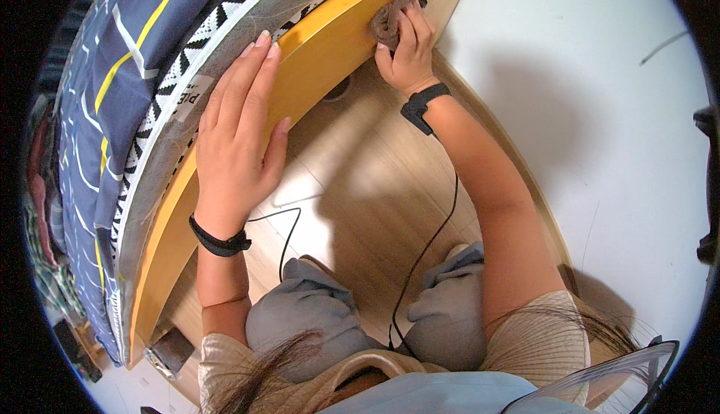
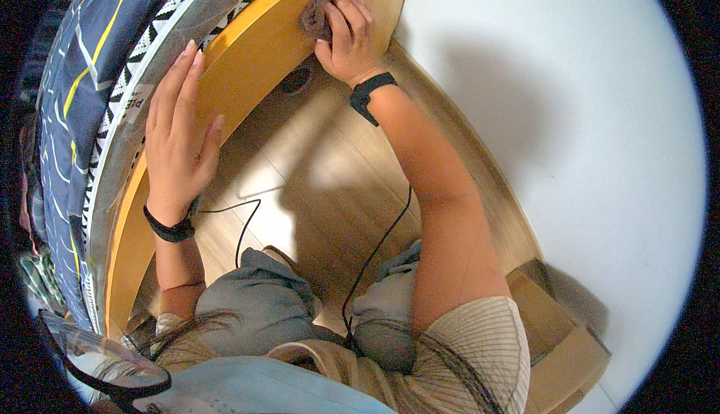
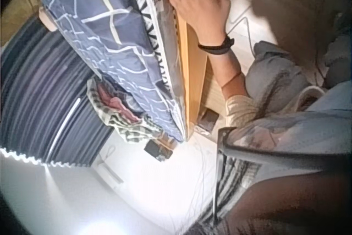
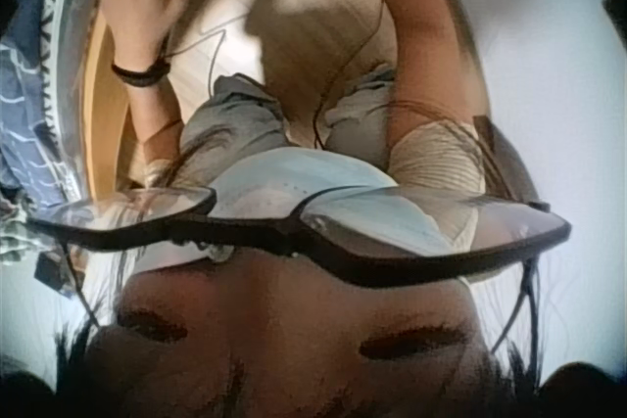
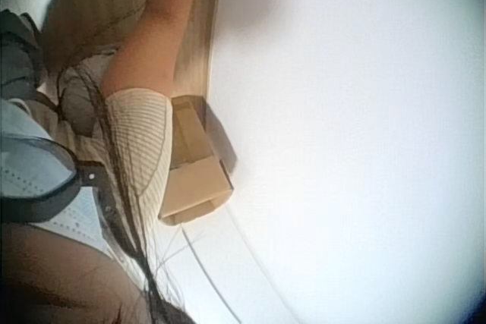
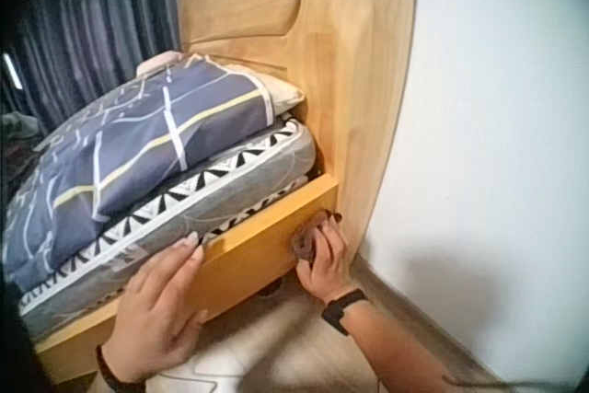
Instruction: The person kneels on the floor and sands the wooden edge of a bed frame using a sanding block. They move along the curved edge, applying pressure and rubbing the surface repeatedly.
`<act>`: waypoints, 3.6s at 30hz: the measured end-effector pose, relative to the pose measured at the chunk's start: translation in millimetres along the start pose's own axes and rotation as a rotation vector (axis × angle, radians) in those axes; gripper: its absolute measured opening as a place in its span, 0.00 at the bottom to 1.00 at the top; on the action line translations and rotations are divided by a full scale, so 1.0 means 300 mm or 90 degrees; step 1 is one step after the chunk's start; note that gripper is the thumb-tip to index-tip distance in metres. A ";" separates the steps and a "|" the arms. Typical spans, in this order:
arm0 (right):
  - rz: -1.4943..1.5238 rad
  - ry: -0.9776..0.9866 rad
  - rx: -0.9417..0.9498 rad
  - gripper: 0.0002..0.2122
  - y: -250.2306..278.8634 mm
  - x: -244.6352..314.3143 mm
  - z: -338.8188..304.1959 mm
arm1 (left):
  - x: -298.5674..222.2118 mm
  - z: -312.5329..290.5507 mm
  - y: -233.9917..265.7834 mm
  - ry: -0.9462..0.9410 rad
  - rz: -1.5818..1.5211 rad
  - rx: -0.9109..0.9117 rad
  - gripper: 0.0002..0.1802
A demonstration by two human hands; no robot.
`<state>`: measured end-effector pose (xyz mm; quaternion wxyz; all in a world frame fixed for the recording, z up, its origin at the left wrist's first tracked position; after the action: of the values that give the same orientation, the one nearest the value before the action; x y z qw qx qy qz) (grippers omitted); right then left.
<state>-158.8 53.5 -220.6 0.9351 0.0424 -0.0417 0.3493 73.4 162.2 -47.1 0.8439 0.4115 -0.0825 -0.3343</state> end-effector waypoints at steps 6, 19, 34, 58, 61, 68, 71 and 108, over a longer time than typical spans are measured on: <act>-0.028 -0.048 0.071 0.33 -0.005 0.011 -0.078 | -0.003 0.003 -0.003 -0.018 0.023 -0.007 0.46; 0.068 -0.178 -0.002 0.36 -0.011 0.186 0.014 | -0.014 0.005 -0.010 -0.004 0.015 -0.001 0.45; 0.099 0.135 0.045 0.22 -0.066 0.442 0.037 | -0.015 0.005 -0.005 -0.016 0.016 0.012 0.45; 0.083 -0.111 -0.088 0.23 0.085 0.009 0.105 | -0.041 0.034 -0.007 -0.032 0.025 0.052 0.52; 0.092 -0.143 -0.145 0.22 0.077 0.021 0.171 | -0.040 0.031 -0.006 -0.025 0.024 0.052 0.50; 0.061 -0.162 -0.140 0.21 0.078 0.068 0.305 | -0.049 0.042 -0.007 -0.046 0.071 0.072 0.45; 0.065 -0.147 -0.129 0.20 0.068 0.090 0.338 | -0.049 0.040 -0.008 -0.032 0.054 0.046 0.45; 0.045 -0.165 0.114 0.32 0.151 0.401 0.380 | -0.029 -0.048 0.084 0.051 -0.100 -0.249 0.08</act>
<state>-103.7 153.5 -92.2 0.9016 0.1690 -0.1320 0.3756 85.2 188.0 -36.3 0.8816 0.2581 0.0496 -0.3920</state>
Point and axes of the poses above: each hand's wrist, its own z-axis towards the middle knuckle, its own y-axis out of the back of the hand, x = y × z, the point moved 4 cm from there along z, towards the middle knuckle, and after that the axes turned 15 degrees about -x, right-handed, at the moved point
